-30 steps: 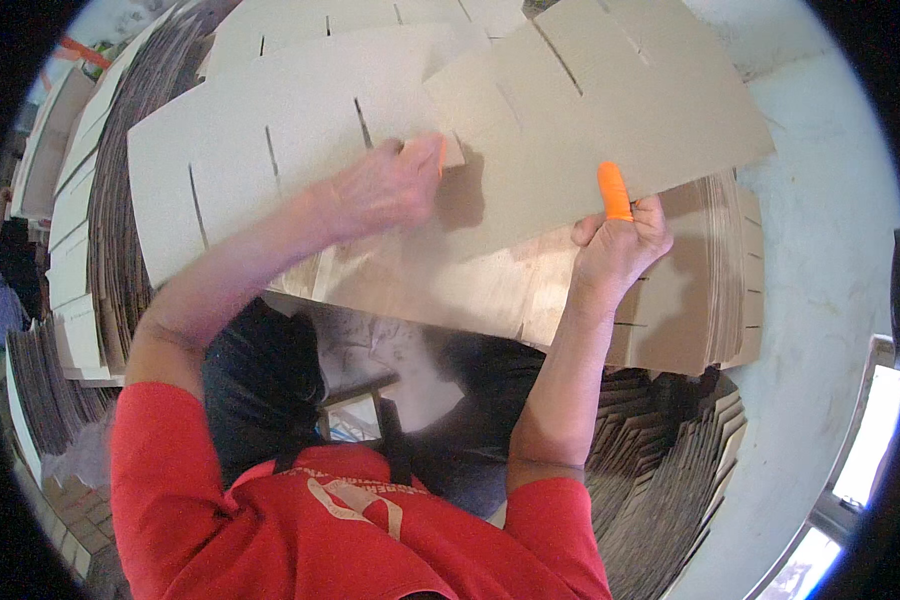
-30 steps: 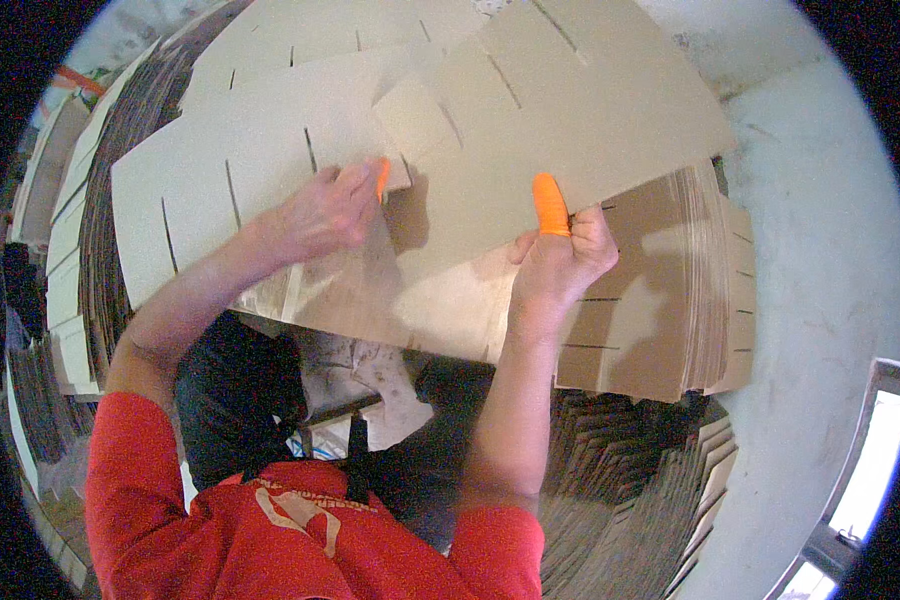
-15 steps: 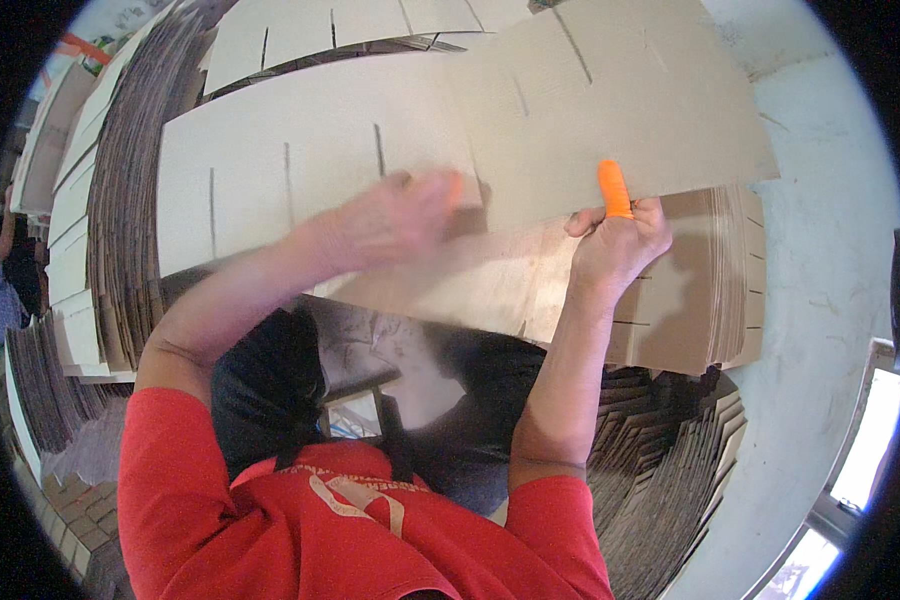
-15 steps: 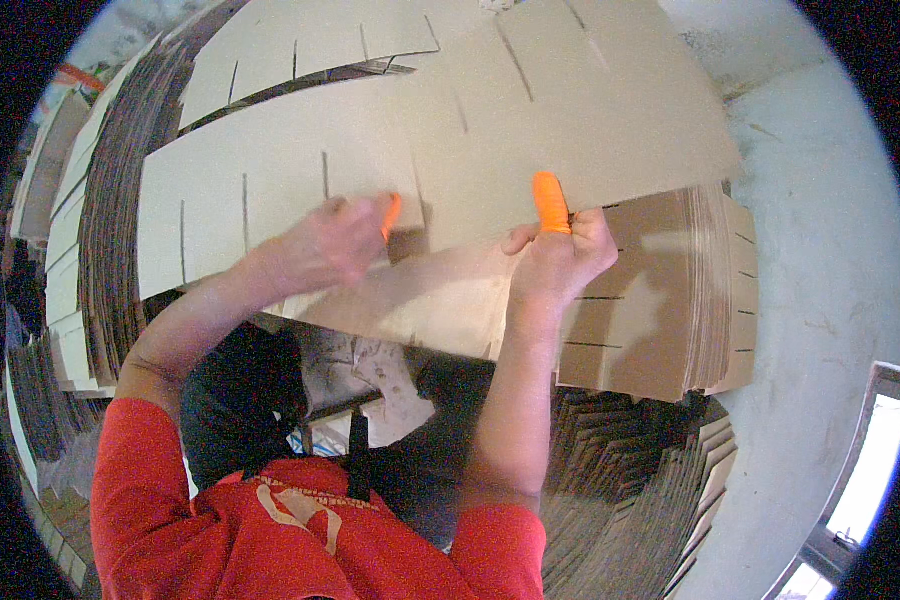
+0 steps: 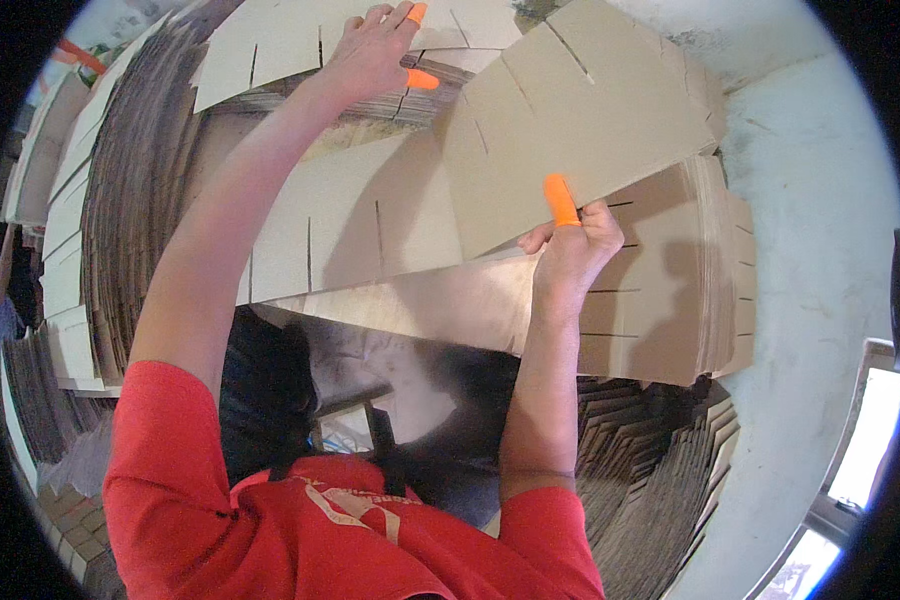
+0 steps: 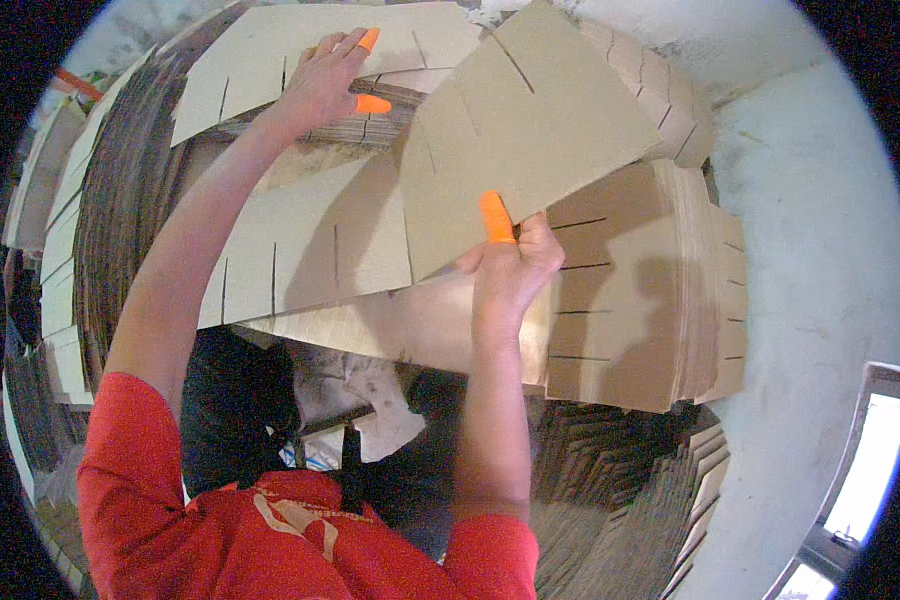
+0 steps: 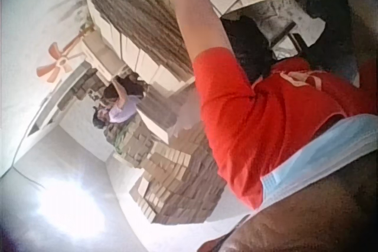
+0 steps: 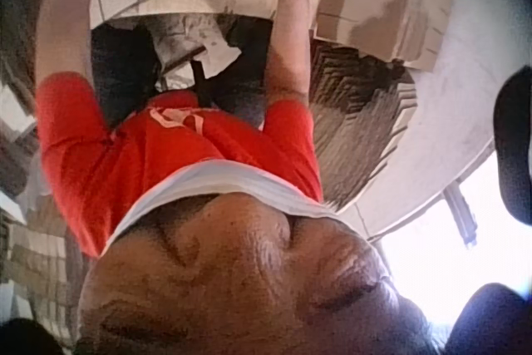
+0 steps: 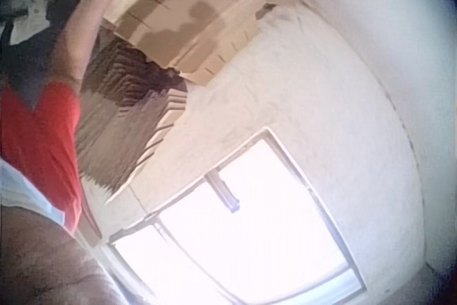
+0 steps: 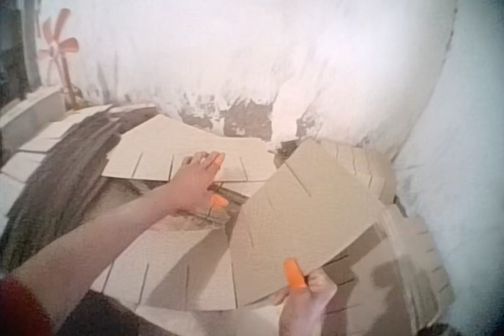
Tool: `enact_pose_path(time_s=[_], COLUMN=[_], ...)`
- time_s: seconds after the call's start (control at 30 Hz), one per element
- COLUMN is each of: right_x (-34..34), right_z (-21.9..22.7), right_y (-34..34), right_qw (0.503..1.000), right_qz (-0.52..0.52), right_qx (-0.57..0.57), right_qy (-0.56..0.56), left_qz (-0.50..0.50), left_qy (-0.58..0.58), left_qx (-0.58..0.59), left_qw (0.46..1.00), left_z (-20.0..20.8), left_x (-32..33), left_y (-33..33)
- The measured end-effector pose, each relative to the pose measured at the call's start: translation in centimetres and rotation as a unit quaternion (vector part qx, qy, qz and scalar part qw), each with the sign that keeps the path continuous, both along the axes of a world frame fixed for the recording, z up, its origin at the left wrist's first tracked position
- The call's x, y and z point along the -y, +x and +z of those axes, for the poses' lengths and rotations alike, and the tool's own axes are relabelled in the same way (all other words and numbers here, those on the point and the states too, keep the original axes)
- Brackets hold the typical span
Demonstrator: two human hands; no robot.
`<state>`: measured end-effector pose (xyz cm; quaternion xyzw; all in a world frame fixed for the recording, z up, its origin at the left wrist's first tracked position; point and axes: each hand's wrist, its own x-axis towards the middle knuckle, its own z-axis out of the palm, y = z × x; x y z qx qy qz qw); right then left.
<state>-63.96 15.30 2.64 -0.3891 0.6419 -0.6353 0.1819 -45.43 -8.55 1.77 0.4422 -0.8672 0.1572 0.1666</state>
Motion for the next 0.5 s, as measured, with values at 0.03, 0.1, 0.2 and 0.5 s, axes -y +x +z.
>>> enact_pose_path(time_s=[0.03,0.1,0.2,0.5], right_x=[-0.1,-0.2,-0.1,0.1], right_z=[0.2,0.9,0.9,0.6], right_y=[-0.1,-0.1,0.1,0.3], right_qw=[1.0,0.999,0.999,0.999], right_qz=[-0.005,-0.013,-0.006,0.0], right_qx=[0.005,0.016,0.045,0.053], right_qy=[0.017,0.051,0.024,-0.003], left_qz=[0.007,-0.014,-0.038,-0.131], left_qy=[0.01,0.058,0.029,-0.03], left_qx=[0.039,0.118,0.155,0.099], left_qw=[0.999,0.991,0.987,0.986], left_z=[0.1,0.3,-0.9,-2.2], left_x=[0.3,0.6,-0.1,0.3], left_y=[-0.3,0.3,2.7,2.1])
